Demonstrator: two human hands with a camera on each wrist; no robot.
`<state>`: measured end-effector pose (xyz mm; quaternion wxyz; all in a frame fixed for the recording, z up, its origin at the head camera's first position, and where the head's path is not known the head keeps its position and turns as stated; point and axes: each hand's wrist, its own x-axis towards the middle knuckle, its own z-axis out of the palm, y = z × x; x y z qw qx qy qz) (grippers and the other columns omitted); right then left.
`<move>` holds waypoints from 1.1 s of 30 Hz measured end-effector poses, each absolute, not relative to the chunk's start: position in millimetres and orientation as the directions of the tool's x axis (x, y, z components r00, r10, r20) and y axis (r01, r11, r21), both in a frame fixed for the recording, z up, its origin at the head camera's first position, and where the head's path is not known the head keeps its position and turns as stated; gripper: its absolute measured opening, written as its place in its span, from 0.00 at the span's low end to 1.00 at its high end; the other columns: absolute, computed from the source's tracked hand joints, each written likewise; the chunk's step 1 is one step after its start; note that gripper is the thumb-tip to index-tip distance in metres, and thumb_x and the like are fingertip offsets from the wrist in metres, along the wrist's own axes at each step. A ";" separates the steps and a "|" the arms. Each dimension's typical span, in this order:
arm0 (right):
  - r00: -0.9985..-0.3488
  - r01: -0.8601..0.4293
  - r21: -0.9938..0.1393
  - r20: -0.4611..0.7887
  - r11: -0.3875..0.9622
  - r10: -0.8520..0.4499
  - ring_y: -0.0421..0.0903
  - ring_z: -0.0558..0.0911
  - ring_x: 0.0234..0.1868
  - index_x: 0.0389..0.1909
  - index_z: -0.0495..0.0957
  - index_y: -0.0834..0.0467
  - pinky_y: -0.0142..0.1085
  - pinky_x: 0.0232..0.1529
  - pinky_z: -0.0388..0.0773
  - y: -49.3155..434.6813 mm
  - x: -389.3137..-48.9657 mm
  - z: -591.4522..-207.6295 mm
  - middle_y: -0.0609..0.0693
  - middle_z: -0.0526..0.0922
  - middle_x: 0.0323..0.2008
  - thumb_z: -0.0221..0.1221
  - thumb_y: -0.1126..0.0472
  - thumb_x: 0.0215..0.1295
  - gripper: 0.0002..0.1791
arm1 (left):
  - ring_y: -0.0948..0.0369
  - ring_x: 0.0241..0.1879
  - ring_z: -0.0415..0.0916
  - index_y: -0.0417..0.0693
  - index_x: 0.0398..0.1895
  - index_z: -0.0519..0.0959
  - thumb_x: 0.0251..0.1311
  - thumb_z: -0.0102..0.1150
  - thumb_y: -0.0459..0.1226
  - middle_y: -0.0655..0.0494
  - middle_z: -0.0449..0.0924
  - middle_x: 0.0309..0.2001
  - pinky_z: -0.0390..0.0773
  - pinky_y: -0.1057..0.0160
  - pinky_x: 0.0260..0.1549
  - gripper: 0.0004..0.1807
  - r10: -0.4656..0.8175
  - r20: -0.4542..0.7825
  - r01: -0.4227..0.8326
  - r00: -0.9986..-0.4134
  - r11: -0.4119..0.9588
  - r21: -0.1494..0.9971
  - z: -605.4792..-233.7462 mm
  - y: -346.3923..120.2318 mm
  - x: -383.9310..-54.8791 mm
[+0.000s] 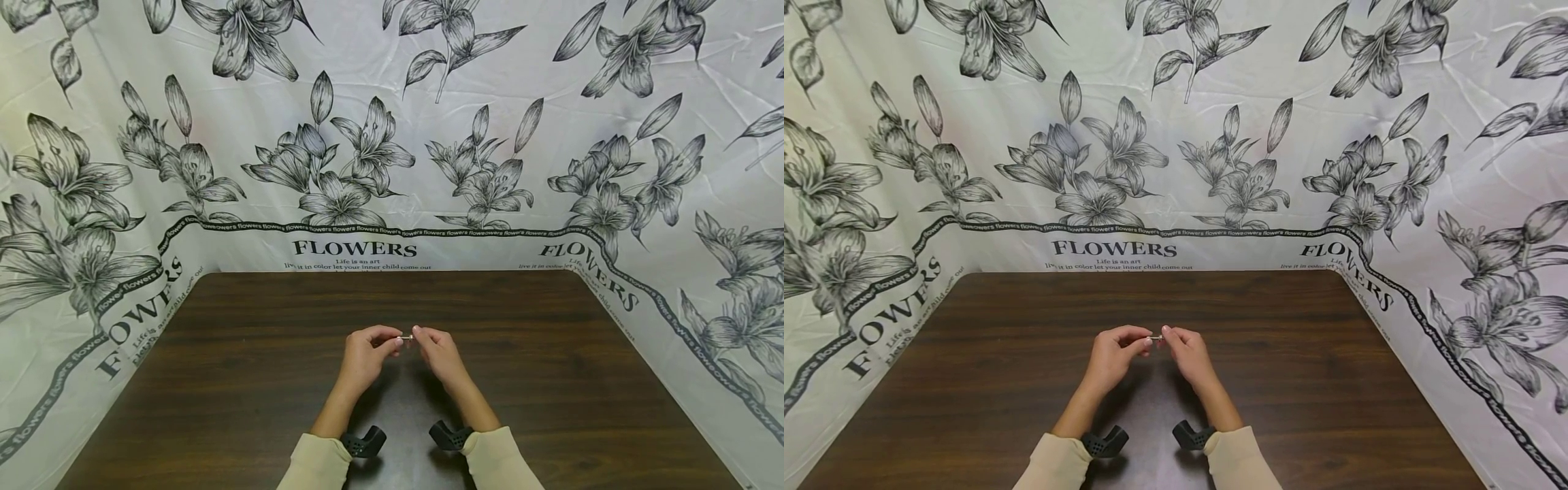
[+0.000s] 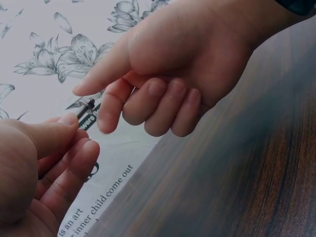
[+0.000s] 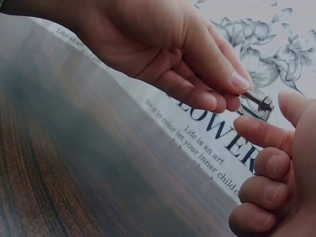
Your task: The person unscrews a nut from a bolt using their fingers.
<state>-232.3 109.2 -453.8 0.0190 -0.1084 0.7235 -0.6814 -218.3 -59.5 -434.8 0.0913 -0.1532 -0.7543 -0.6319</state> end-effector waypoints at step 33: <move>-0.947 -0.240 -0.971 0.236 -0.007 -0.219 0.36 0.60 0.12 0.40 0.77 0.75 0.28 0.15 0.56 113.8 -247.0 -480.8 0.44 0.63 0.13 0.58 0.67 0.68 0.11 | 0.45 0.27 0.83 0.30 0.35 0.83 0.56 0.64 0.24 0.42 0.84 0.29 0.83 0.61 0.27 0.04 0.104 0.346 0.360 -0.932 0.189 0.913 -435.1 -61.5 -218.7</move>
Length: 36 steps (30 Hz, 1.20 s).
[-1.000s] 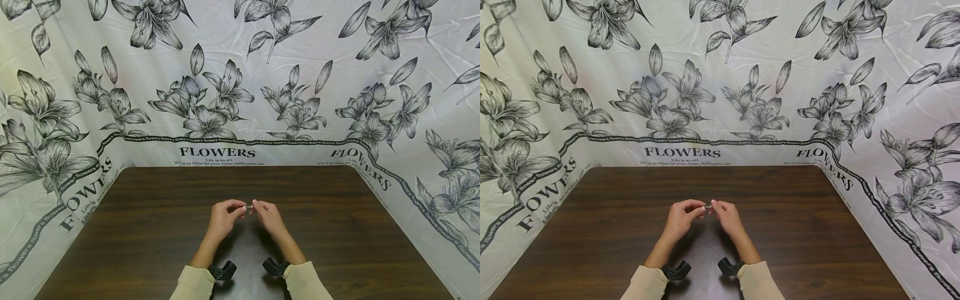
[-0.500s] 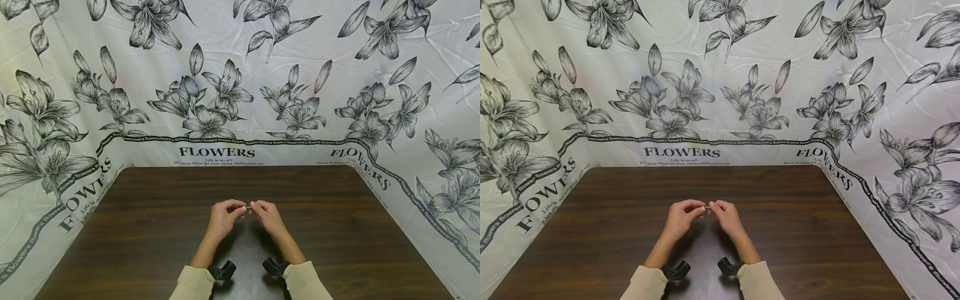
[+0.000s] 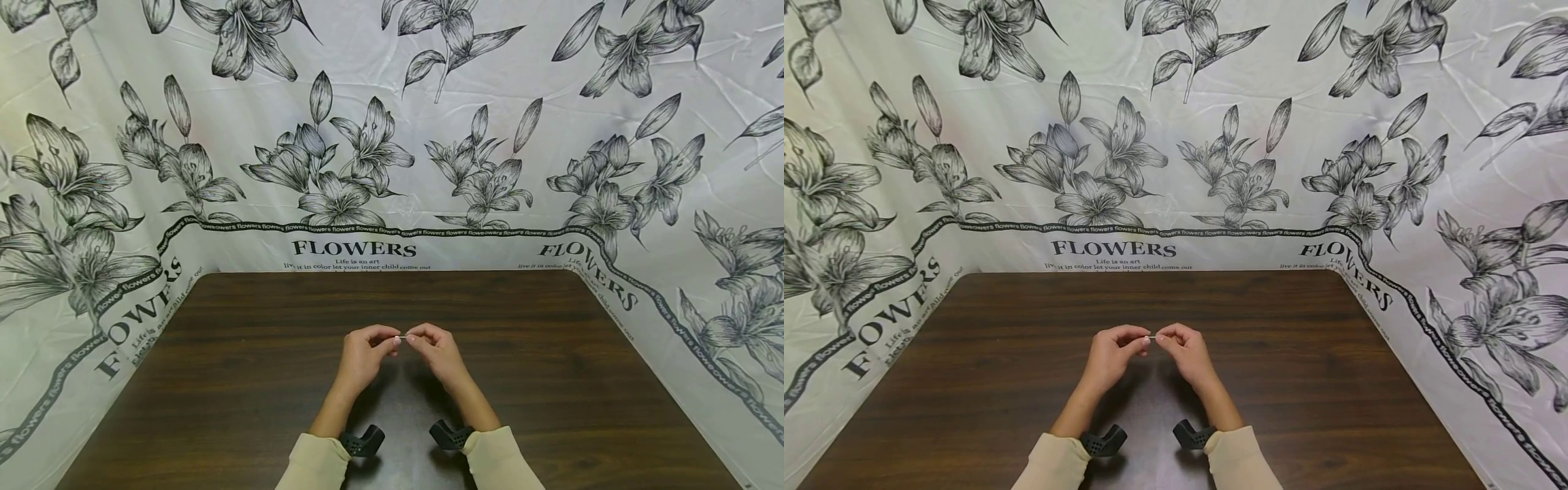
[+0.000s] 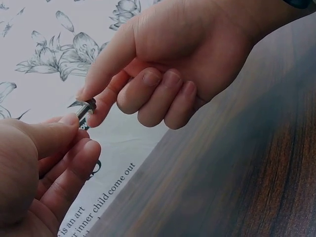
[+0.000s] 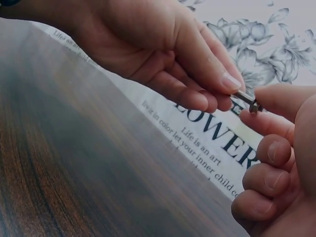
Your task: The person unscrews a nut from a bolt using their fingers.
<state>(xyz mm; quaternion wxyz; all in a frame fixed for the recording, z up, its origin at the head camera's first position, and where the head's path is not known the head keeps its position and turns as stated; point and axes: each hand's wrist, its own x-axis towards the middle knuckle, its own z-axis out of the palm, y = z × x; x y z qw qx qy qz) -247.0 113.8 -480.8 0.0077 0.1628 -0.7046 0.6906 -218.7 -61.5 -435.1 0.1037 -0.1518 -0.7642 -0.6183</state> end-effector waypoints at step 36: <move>-0.968 -0.170 -0.984 0.157 0.051 -0.195 0.36 0.58 0.12 0.34 0.76 0.75 0.27 0.14 0.55 110.3 -232.5 -454.8 0.43 0.61 0.11 0.51 0.63 0.74 0.16 | 0.43 0.27 0.82 0.28 0.35 0.83 0.56 0.64 0.24 0.40 0.84 0.29 0.81 0.44 0.30 0.05 0.115 0.350 0.366 -0.930 0.175 0.914 -435.5 -61.1 -218.9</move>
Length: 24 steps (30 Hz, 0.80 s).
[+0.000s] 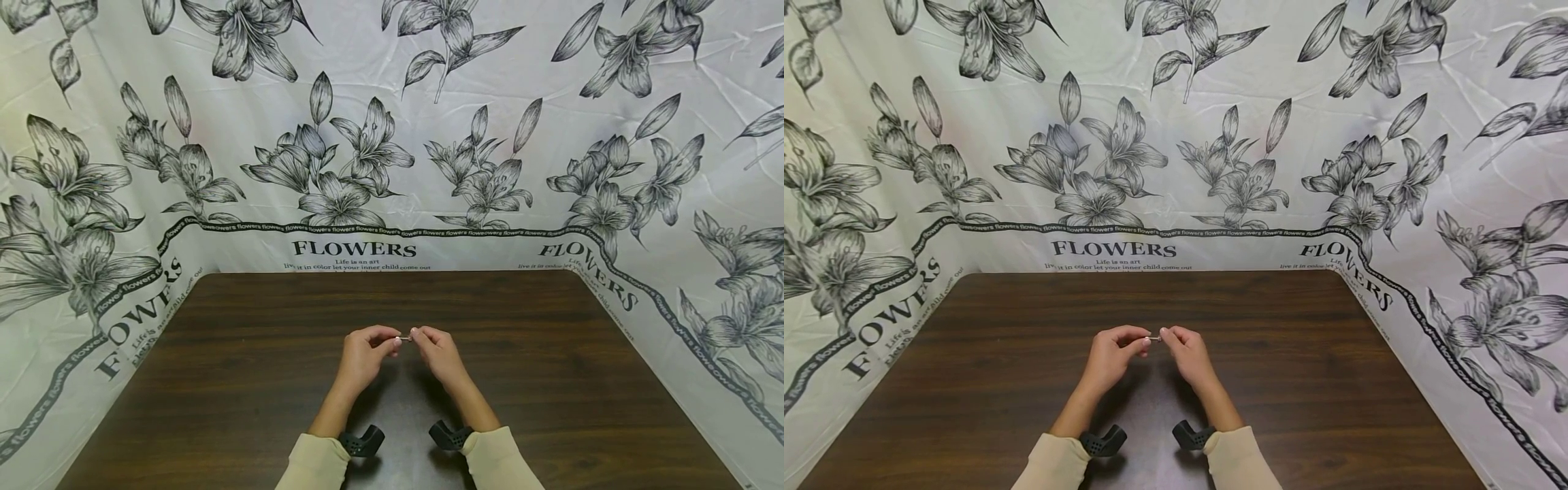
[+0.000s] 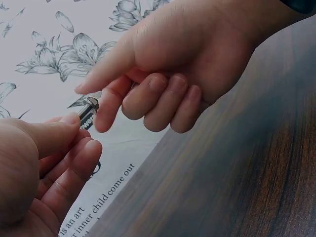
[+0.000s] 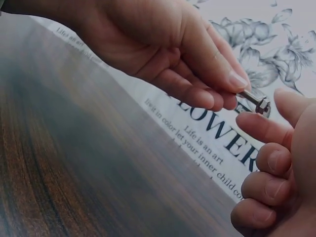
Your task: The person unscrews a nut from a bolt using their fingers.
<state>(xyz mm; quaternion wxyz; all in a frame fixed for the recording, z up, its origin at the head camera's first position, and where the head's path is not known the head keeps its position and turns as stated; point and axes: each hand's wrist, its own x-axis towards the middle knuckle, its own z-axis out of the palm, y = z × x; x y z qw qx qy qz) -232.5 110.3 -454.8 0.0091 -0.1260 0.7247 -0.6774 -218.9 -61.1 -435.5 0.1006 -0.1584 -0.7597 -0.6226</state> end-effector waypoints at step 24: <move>-0.923 -0.296 -0.953 0.303 -0.062 -0.237 0.36 0.60 0.12 0.42 0.77 0.75 0.28 0.14 0.56 114.3 -242.3 -473.1 0.43 0.63 0.13 0.59 0.75 0.62 0.08 | 0.44 0.26 0.82 0.29 0.35 0.83 0.56 0.64 0.23 0.40 0.84 0.29 0.82 0.48 0.29 0.05 0.098 0.341 0.353 -0.935 0.180 0.918 -434.2 -62.3 -218.5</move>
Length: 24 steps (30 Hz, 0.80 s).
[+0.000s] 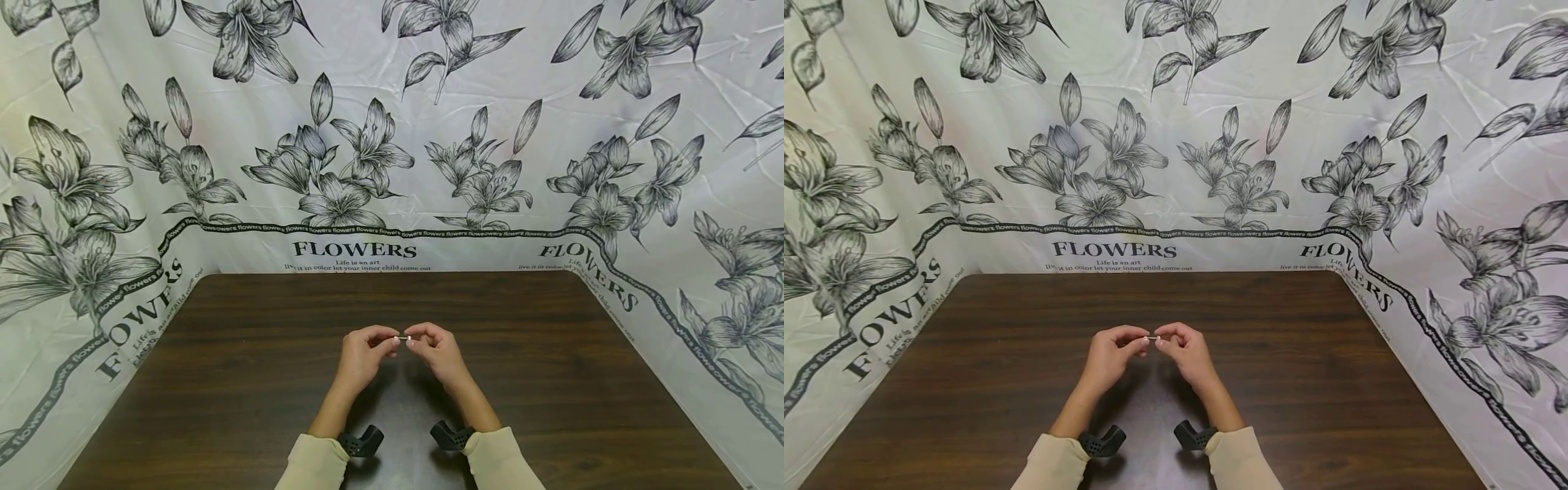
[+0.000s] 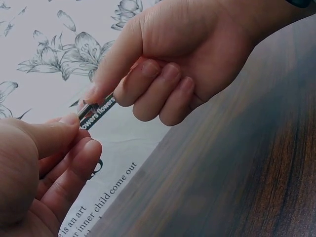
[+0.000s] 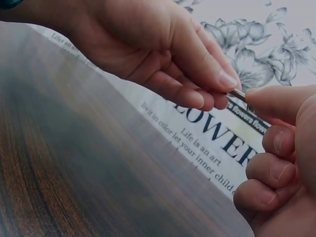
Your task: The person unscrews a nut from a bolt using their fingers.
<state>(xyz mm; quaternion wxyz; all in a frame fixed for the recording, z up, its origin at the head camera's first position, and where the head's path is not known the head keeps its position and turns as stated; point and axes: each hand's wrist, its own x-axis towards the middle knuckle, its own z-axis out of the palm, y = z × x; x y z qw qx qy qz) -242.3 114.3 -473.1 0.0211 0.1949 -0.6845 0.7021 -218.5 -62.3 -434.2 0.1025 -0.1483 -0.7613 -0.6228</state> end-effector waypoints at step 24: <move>-0.935 -0.251 -0.968 0.247 -0.020 -0.255 0.37 0.63 0.15 0.47 0.77 0.75 0.28 0.17 0.61 114.0 -231.0 -452.2 0.47 0.65 0.16 0.52 0.68 0.72 0.12 | 0.45 0.26 0.82 0.28 0.36 0.82 0.57 0.63 0.23 0.38 0.83 0.30 0.82 0.46 0.31 0.05 0.107 0.338 0.351 -0.935 0.150 0.924 -436.1 -62.5 -218.9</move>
